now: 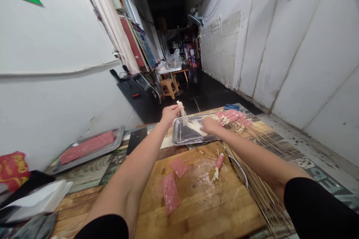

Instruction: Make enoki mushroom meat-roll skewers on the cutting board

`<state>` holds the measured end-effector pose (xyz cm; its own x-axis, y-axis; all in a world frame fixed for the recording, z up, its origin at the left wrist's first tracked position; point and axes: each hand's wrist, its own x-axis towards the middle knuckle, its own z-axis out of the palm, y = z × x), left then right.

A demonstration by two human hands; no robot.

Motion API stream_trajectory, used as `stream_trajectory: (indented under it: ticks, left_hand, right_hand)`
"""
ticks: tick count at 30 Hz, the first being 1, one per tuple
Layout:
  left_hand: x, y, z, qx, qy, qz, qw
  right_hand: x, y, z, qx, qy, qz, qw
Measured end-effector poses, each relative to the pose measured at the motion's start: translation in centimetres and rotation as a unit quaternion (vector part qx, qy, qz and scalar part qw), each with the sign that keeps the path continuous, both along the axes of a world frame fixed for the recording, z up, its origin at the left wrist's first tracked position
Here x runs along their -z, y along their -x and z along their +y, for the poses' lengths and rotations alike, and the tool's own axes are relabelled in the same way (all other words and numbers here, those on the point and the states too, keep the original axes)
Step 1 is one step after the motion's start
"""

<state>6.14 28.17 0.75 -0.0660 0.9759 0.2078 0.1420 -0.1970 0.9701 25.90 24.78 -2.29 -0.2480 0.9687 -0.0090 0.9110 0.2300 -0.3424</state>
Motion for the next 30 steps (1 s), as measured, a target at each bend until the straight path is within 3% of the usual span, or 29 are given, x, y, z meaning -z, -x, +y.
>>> stream_trajectory:
  ticks: [6, 12, 15, 17, 19, 20, 22, 24, 26, 28, 30]
  left_hand:
    - [-1.9, -1.5, -4.5, 0.004, 0.011, -0.013, 1.0]
    - [-2.6, -1.1, -10.3, -0.015, 0.005, 0.013, 1.0]
    - [-2.5, 0.3, -13.9, -0.081, -0.089, 0.106, 0.987]
    - [-2.3, 0.8, -16.1, -0.095, -0.227, 0.265, 0.932]
    - [-2.1, 1.0, -17.9, -0.071, -0.324, 0.428, 0.841]
    - [-2.0, 1.0, -18.6, -0.057, -0.333, 0.483, 0.808]
    - [-1.7, 1.1, -19.5, -0.06, -0.312, 0.544, 0.776]
    - [-1.4, 1.5, -19.9, -0.078, -0.277, 0.55, 0.784]
    - [-1.0, 2.2, -20.0, -0.088, -0.258, 0.5, 0.822]
    - [-0.6, 2.7, -20.1, -0.08, -0.236, 0.406, 0.879]
    - [0.1, 2.9, -20.2, -0.074, -0.197, 0.296, 0.932]
  right_hand:
    - [-5.3, 1.4, -2.2, -0.058, -0.055, 0.098, 0.992]
    - [-7.1, 2.6, -5.8, -0.135, -0.093, 0.082, 0.983]
    - [-7.6, 2.8, -7.0, -0.175, -0.097, 0.038, 0.979]
    - [-7.9, 3.4, -7.8, -0.195, -0.092, 0.009, 0.976]
    - [-8.2, 4.1, -8.6, -0.213, -0.085, -0.012, 0.973]
    - [-8.5, 4.5, -9.1, -0.223, -0.083, -0.02, 0.971]
    - [-9.1, 5.1, -9.9, -0.237, -0.08, -0.026, 0.968]
    - [-9.7, 5.3, -10.6, -0.23, -0.052, 0.003, 0.972]
    - [-10.0, 5.5, -11.1, -0.208, 0.026, 0.085, 0.974]
    - [-9.9, 5.6, -11.3, -0.191, 0.124, 0.207, 0.952]
    - [-9.4, 5.9, -11.5, -0.183, 0.189, 0.324, 0.909]
